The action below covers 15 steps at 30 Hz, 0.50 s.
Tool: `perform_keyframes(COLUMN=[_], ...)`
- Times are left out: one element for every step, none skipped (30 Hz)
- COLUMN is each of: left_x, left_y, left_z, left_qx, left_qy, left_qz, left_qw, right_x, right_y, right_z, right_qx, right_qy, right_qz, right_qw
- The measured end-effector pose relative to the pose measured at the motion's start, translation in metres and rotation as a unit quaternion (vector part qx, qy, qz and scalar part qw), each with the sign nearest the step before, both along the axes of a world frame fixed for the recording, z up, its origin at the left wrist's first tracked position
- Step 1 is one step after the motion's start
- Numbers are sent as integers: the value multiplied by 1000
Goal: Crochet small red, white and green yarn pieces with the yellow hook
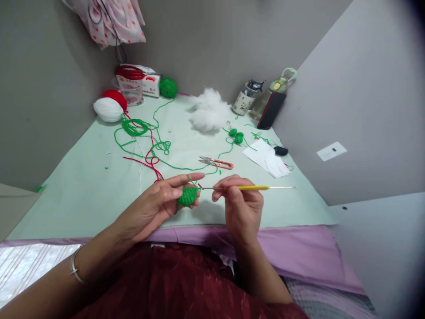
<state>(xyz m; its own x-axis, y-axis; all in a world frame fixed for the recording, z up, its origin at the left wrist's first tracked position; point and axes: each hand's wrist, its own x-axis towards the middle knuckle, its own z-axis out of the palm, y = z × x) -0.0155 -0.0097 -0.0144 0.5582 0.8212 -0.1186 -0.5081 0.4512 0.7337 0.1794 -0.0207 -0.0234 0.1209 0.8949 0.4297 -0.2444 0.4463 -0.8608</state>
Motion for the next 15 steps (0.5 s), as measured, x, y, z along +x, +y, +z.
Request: perform_keyframes(left_x=[-1,-1,-1,0,1,2,3,4,5,6,6,6,6,5,5], left_y=[0,0,-1,-2,-2,-3,-3,-3,-3,-2,-2,-2,-1,-1,-1], left_z=[0,0,0,1,1,2,2,3,3,3,3,3,3,4,4], left_qx=[2,5,9,17,27,40,51,61,68,74,81,90,101,112,122], left_qy=[3,9,18,31,45,61,76,89,99,108,115,122,130,138,150], left_qz=[-4,-8,-9,-6,-1,6,14,21,26,31,37,44,50,57,63], left_qw=[1000,1000,1000,999,999,997,996,994,992,991,989,987,985,982,979], right_x=[1,1,1,1,0,-1,-2,-3,-4,-4,-4,-4,-4,-4,-4], right_y=[1,2,2,3,2,2,1,0,-2,-3,-4,-5,-5,-5,-4], right_z=[1,2,3,4,4,4,4,4,3,3,2,1,0,-1,-2], right_qx=[-21,-40,-54,-61,-58,-46,-27,-5,15,31,40,44,41,35,25], right_qy=[17,32,42,46,40,20,-12,-51,-90,-123,-144,-151,-145,-129,-107], right_qz=[10,22,37,55,70,76,73,62,47,34,24,20,18,19,23], right_qw=[1000,998,997,996,995,996,997,997,995,991,988,987,988,991,994])
